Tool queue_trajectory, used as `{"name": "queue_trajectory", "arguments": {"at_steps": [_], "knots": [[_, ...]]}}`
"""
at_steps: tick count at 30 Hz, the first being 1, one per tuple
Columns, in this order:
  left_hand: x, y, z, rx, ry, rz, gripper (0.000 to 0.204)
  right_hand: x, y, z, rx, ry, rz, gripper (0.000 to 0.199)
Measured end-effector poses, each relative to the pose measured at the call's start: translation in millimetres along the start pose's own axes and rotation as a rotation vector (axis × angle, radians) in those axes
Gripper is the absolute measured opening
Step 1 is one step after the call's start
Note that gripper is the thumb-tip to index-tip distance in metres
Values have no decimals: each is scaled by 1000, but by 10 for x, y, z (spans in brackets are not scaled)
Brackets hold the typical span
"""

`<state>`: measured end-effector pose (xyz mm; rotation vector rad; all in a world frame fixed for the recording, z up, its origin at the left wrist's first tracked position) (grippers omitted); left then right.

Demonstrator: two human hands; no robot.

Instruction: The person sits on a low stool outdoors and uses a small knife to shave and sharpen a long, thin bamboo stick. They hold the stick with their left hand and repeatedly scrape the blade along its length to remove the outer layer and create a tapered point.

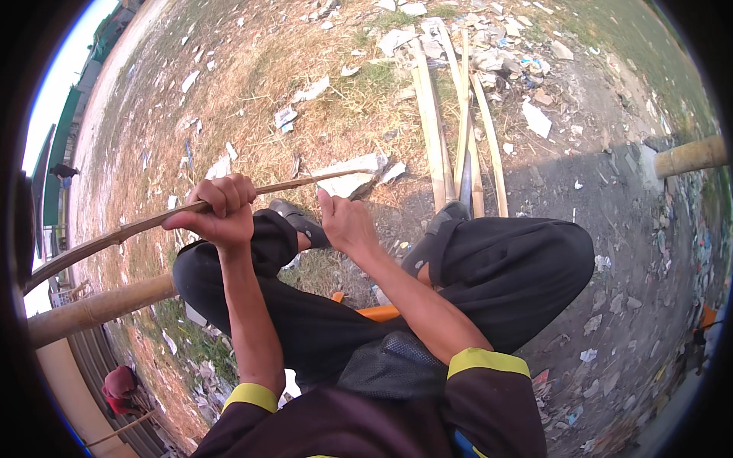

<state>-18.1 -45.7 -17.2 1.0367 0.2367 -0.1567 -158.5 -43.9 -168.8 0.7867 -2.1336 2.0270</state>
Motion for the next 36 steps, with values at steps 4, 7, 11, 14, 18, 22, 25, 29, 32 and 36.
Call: {"name": "queue_trajectory", "arguments": {"at_steps": [4,7,11,14,18,22,25,29,32,36], "knots": [[-28,-1,0,14,-34,9,70,22,16,8,-114,-21,44,67],[-3,-23,1,18,-15,18,70,50,5,20,-121,64,-53,66],[46,-25,-23,40,5,-2,70,34,7,41,-23,-41,-19,68],[79,0,-21,56,14,-38,71,51,102,58,-169,-99,-98,71],[77,-8,13,36,-23,-37,71,65,166,116,-212,-83,-132,73],[115,-46,-15,43,-10,-62,71,-54,136,88,-38,-7,3,70],[164,-18,-28,18,-10,-93,73,-90,189,70,-77,-27,-50,69],[148,3,-23,76,-24,-62,72,-32,259,95,-197,-96,-102,72],[64,11,-53,86,50,-15,72,-16,190,83,-191,-51,-133,72],[-163,54,-118,52,-121,81,72,-48,134,69,-22,-97,1,74]]}}
Point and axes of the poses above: each hand's wrist, its own z-axis towards the middle knuckle, its own x-axis out of the back of the hand, y = z × x, the point moved 3 cm from there along z, towards the middle knuckle, and after that the axes turned 2 degrees about x, right-handed, at the moved point
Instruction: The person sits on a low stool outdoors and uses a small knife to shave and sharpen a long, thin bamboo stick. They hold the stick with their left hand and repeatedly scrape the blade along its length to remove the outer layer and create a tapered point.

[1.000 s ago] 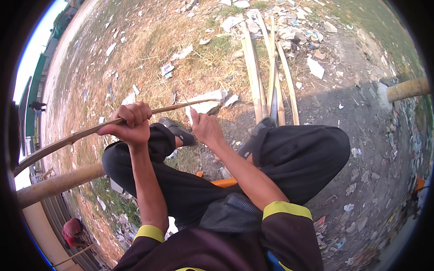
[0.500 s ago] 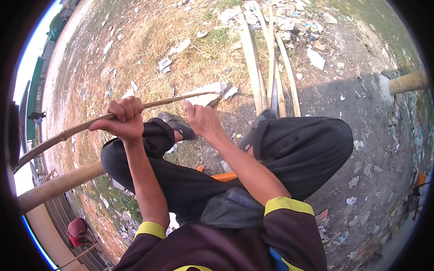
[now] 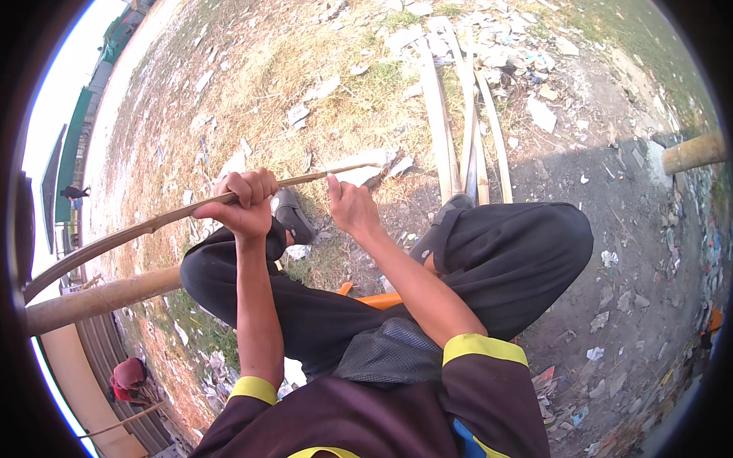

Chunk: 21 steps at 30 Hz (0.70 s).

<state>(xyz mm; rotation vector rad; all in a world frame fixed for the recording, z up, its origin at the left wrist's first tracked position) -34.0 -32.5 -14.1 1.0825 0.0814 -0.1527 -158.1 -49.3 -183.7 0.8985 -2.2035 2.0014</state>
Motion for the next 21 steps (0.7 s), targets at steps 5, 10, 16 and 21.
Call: {"name": "queue_trajectory", "arguments": {"at_steps": [5,10,16,21], "knots": [[-255,-31,106,-17,-119,11,70,143,374,132,-306,10,-169,75],[-279,-85,221,28,-56,58,69,128,313,163,-225,-17,-30,75],[204,-21,178,78,52,-17,69,30,-70,154,-151,-8,-83,78],[519,-45,142,91,226,-141,69,-91,199,242,-216,-54,-242,74]]}}
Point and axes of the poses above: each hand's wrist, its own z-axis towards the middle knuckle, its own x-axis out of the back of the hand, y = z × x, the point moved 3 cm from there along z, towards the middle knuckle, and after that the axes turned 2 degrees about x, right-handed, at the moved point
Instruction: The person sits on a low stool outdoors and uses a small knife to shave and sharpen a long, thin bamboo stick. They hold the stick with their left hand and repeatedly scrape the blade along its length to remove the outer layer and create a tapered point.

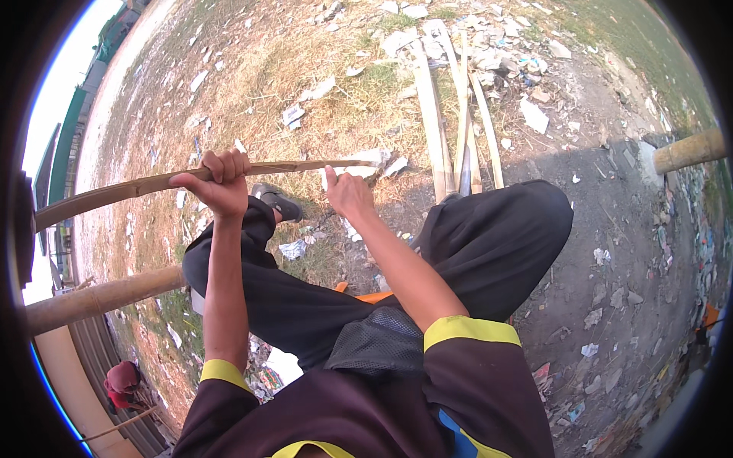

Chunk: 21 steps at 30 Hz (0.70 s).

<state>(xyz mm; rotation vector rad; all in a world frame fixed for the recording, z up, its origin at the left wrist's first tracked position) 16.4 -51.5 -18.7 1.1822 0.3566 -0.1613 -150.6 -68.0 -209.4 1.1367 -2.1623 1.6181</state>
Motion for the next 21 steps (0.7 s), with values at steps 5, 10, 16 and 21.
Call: {"name": "queue_trajectory", "arguments": {"at_steps": [5,10,16,21], "knots": [[-55,-10,3,-54,-168,54,71,-18,632,-111,-227,83,-48,66],[-124,-22,-50,-56,-166,75,71,225,271,-67,13,177,143,69],[-58,-72,0,-47,-115,28,71,178,-168,-237,114,43,116,70],[18,-66,25,-131,-102,-58,72,-8,42,17,148,31,106,74]]}}
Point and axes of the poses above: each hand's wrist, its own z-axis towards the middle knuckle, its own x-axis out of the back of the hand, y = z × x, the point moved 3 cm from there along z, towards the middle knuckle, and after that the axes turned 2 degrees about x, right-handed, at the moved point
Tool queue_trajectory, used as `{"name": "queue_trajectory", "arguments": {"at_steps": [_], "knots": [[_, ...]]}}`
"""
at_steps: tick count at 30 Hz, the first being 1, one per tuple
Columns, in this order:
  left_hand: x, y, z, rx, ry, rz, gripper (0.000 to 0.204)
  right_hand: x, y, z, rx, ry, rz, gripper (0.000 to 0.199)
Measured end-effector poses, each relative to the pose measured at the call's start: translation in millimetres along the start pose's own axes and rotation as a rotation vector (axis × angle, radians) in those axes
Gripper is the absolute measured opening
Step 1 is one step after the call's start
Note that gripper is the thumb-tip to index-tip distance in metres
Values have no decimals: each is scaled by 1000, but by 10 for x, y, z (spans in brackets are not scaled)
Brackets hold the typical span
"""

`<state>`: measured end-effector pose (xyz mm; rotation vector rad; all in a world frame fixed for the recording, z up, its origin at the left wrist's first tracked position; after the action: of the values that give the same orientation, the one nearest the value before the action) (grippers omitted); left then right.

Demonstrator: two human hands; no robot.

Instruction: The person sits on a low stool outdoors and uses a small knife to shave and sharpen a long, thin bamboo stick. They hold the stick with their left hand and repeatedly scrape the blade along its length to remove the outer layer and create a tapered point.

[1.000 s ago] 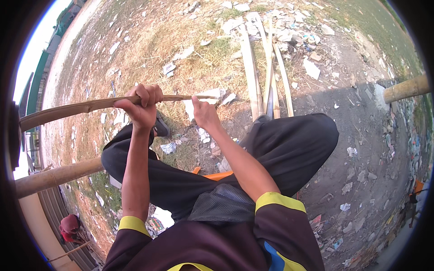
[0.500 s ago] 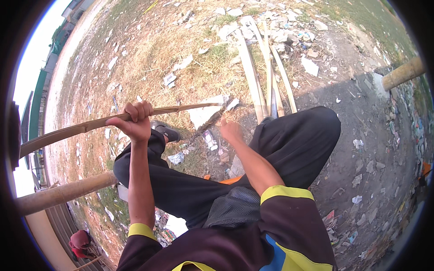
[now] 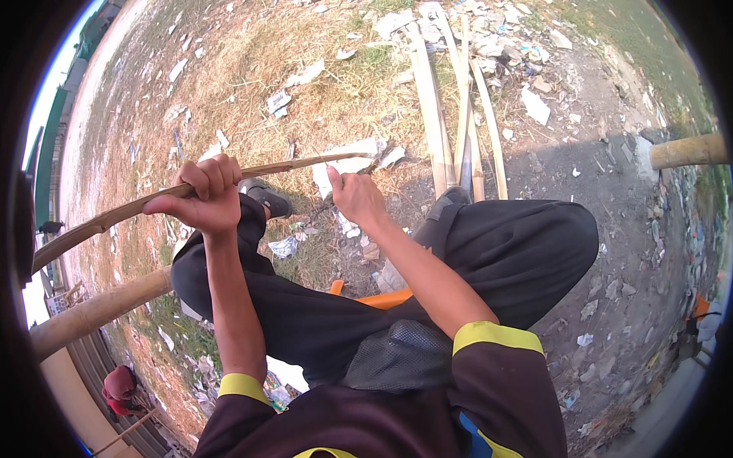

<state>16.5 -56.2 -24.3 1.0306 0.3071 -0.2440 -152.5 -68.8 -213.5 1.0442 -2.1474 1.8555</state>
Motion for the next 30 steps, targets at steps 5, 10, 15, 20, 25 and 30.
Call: {"name": "queue_trajectory", "arguments": {"at_steps": [5,10,15,20,25,30], "knots": [[-79,-27,14,-35,-99,-7,73,-20,308,45,-217,60,-118,71],[-91,-35,28,-32,-63,20,74,-153,358,59,-114,37,44,69],[-66,-27,-10,-18,-76,-55,75,-280,681,249,-322,-11,-134,65],[-89,-26,-59,-28,-26,4,73,-267,1112,375,-507,-3,-195,64],[-11,56,-25,-36,10,-11,72,-129,1151,408,-509,-3,-196,64],[72,28,-46,22,68,-25,72,312,617,341,-403,40,-136,66]]}}
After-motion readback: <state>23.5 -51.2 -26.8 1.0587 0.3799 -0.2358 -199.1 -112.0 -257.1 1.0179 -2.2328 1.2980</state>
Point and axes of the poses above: each hand's wrist, its own z-axis towards the middle knuckle, its own x-axis out of the back of the hand, y = z × x, the point moved 3 cm from there along z, towards the middle knuckle, and after that the axes turned 2 degrees about x, right-handed, at the moved point
